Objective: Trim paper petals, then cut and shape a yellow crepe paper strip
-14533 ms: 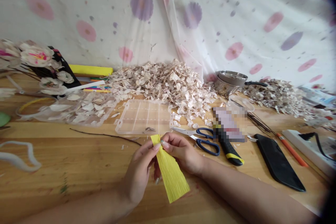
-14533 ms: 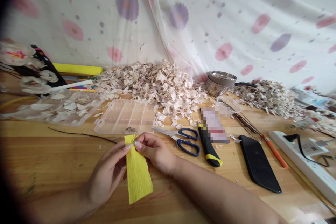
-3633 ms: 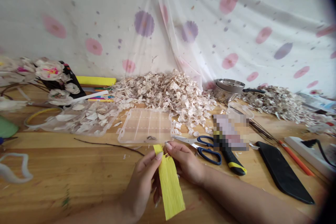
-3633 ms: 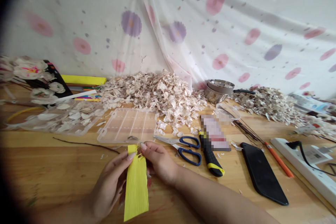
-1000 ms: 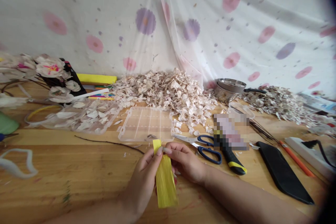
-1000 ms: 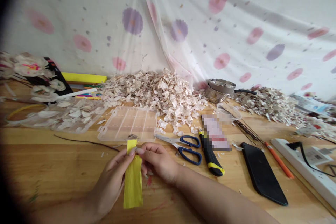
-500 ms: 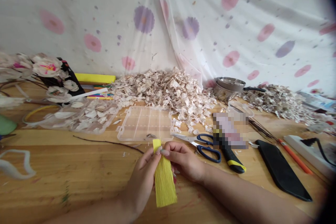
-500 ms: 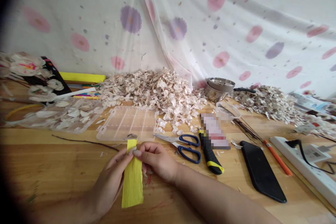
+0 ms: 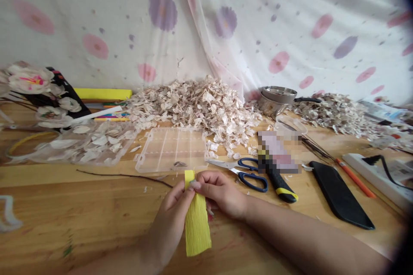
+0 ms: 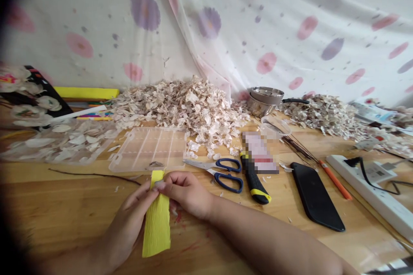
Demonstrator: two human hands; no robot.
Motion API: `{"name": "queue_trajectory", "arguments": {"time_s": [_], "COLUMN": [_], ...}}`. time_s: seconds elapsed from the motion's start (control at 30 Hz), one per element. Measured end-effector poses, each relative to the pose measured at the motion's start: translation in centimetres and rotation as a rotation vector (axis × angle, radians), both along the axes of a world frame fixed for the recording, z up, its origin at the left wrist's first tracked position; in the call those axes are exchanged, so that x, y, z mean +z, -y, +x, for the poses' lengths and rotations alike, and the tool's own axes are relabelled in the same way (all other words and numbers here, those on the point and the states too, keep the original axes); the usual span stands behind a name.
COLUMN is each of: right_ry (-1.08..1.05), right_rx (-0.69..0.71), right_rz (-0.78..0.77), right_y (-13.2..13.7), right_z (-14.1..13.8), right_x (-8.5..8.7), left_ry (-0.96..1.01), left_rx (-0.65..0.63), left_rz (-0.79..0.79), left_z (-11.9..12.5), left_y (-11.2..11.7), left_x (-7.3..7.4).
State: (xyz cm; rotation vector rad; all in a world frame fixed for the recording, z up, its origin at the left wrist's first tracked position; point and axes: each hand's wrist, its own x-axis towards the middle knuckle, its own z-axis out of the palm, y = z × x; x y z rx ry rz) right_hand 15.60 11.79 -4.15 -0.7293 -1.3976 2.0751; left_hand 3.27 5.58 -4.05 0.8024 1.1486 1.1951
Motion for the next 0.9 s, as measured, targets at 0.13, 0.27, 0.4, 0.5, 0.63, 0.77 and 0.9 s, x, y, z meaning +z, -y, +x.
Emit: {"name": "queue_trajectory", "arguments": {"time_s": [0.13,0.27,0.4,0.5,0.63,0.77,0.9], "right_ry": [0.01,0.014,0.008,0.013,0.006,0.019,0.021], "right_rx": [0.003,0.019,0.005,0.0,0.001,0.018,0.012], "right_rz": [-0.014,-0.038,-0.03,-0.024,-0.031,-0.034,-0.02], "right_y": [0.0,-0.1,-0.1,-0.1,0.0,0.0,0.0], "right_z": [0.0,0.0,0.0,0.0,0.1,0.1,0.2], "right_x": [0.1,0.0,-0.2,-0.2,-0.2,-0.1,-0.1], "left_ry": [0.015,0.029,-0.009,-0.018,-0.006,-0.024,-0.03], "left_rx": [-0.006,-0.04,-0.037,-0.04,-0.057,-0.044,-0.046], "left_rz": [-0.005,-0.01,0.02,0.023,0.014,0.012,0.044], "left_z": [0.1,0.1,0.0,0.0,0.1,0.0,-0.1], "left_y": [-0.2,-0.3,-0.1,-0.1,-0.1,-0.2,-0.2], "left_x": [0.0,0.0,-0.3,-0.1,0.3,-0.1,-0.7]}}
